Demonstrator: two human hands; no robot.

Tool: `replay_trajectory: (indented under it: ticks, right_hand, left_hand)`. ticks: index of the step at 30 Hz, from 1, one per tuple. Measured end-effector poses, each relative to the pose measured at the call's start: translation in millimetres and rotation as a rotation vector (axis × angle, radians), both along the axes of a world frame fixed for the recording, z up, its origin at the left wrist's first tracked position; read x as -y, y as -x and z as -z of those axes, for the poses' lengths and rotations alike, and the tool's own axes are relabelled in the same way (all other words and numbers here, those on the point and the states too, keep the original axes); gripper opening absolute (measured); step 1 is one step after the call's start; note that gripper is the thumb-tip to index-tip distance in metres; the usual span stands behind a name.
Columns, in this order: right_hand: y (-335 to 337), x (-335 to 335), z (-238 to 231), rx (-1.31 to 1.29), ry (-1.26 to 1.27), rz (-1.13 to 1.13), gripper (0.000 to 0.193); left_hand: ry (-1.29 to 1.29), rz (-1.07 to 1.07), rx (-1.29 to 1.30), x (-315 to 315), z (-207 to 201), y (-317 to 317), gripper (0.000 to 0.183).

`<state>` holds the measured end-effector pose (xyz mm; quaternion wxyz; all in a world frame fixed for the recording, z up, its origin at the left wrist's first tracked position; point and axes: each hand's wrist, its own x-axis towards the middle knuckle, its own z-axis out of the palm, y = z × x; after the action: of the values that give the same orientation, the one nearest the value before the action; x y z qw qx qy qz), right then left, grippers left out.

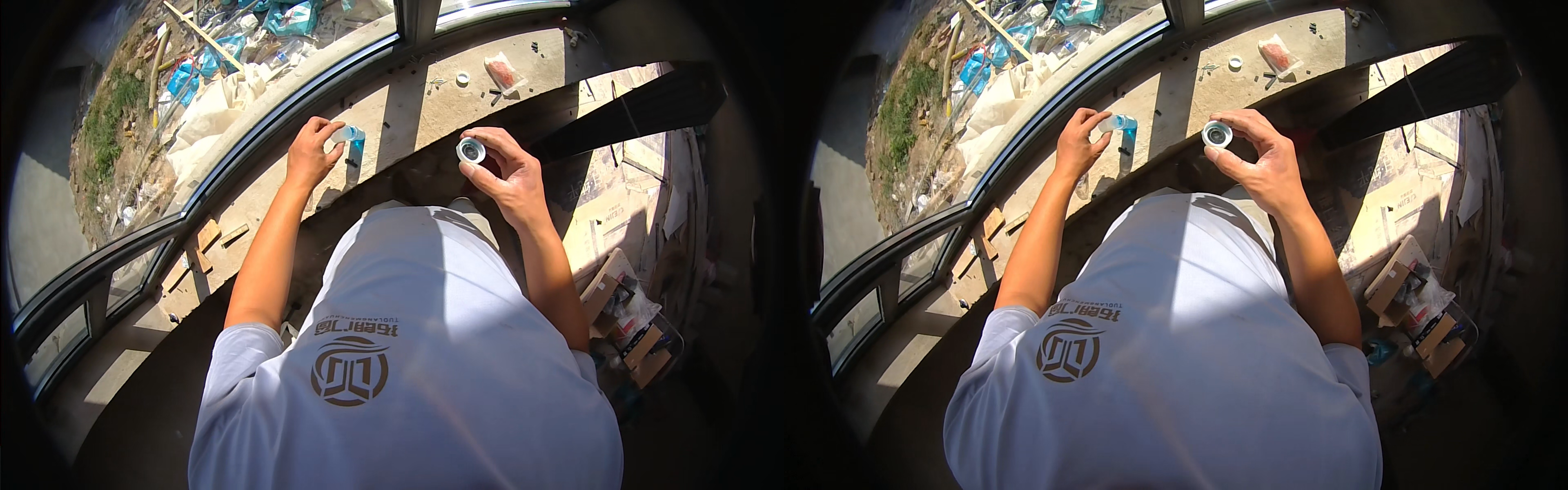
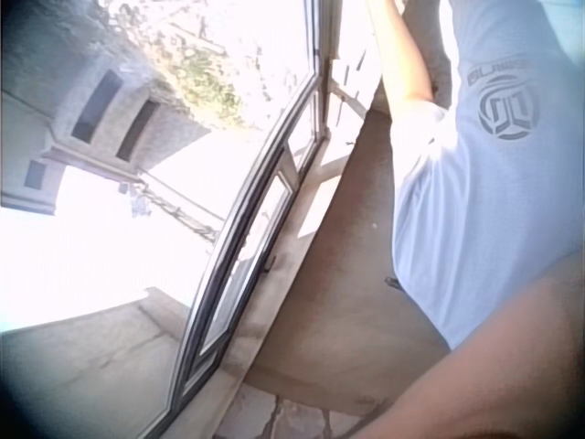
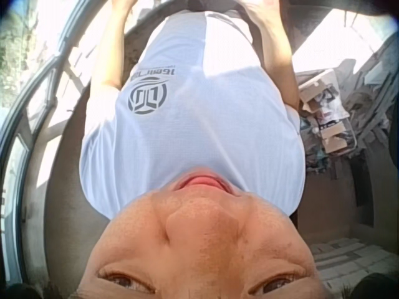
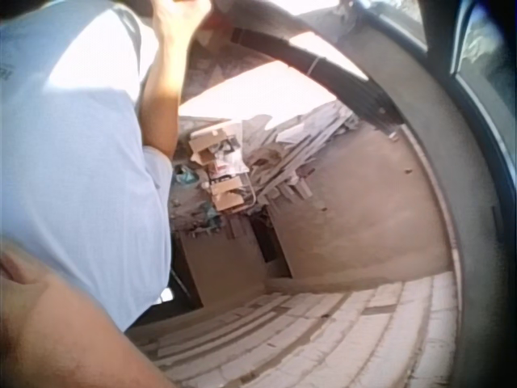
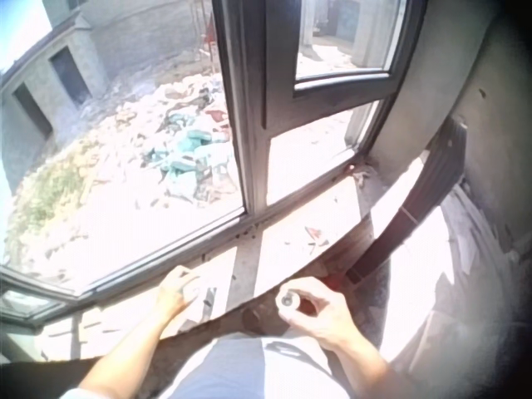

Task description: The person sits on the floor and retrieves a small blue container from a toolbox. They open the container, remove a seal, and place the container on a window sill. The person then opens a second container and appears to mix or prepare the contents.

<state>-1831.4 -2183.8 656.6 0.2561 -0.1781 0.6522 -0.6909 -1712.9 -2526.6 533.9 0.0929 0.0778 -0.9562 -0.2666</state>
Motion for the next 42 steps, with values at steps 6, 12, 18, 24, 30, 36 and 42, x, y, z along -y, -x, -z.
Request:
replay_trajectory:
  ticks: [6,12,18,24,30,36,42]
  right_hand:
    - [-2.2,-0.3,-0.4,-0.001,-0.001,0.008,0.042]
    - [-2.9,0.8,-2.2,-0.007,-0.007,0.009,0.041]
    - [-1.3,2.3,-5.3,-0.014,-0.013,0.011,0.040]
    - [-0.3,5.0,-7.8,-0.010,-0.039,-0.002,0.041]
    - [-1.1,10.3,-9.5,-0.030,-0.061,-0.022,0.040]
    - [-1.7,14.2,-17.8,-0.014,-0.136,-0.059,0.039]
    - [1.3,22.6,-28.1,-0.068,-0.189,-0.099,0.040]
  left_hand:
    - [0.039,0.010,0.021,-2.7,-3.1,3.3,0.036]
    - [-0.004,-0.025,-0.015,-1.0,3.2,2.7,0.035]
    - [-0.150,-0.143,0.006,2.5,20.6,-4.5,0.045]
    - [-0.689,-0.327,-0.066,6.3,54.3,-19.8,0.048]
    - [-0.806,-0.483,-0.135,14.6,106.7,-42.9,0.042]
    - [-0.317,-0.441,-0.132,6.1,132.2,-45.1,0.041]
    - [0.061,-0.381,-0.101,-1.6,130.8,-39.9,0.038]
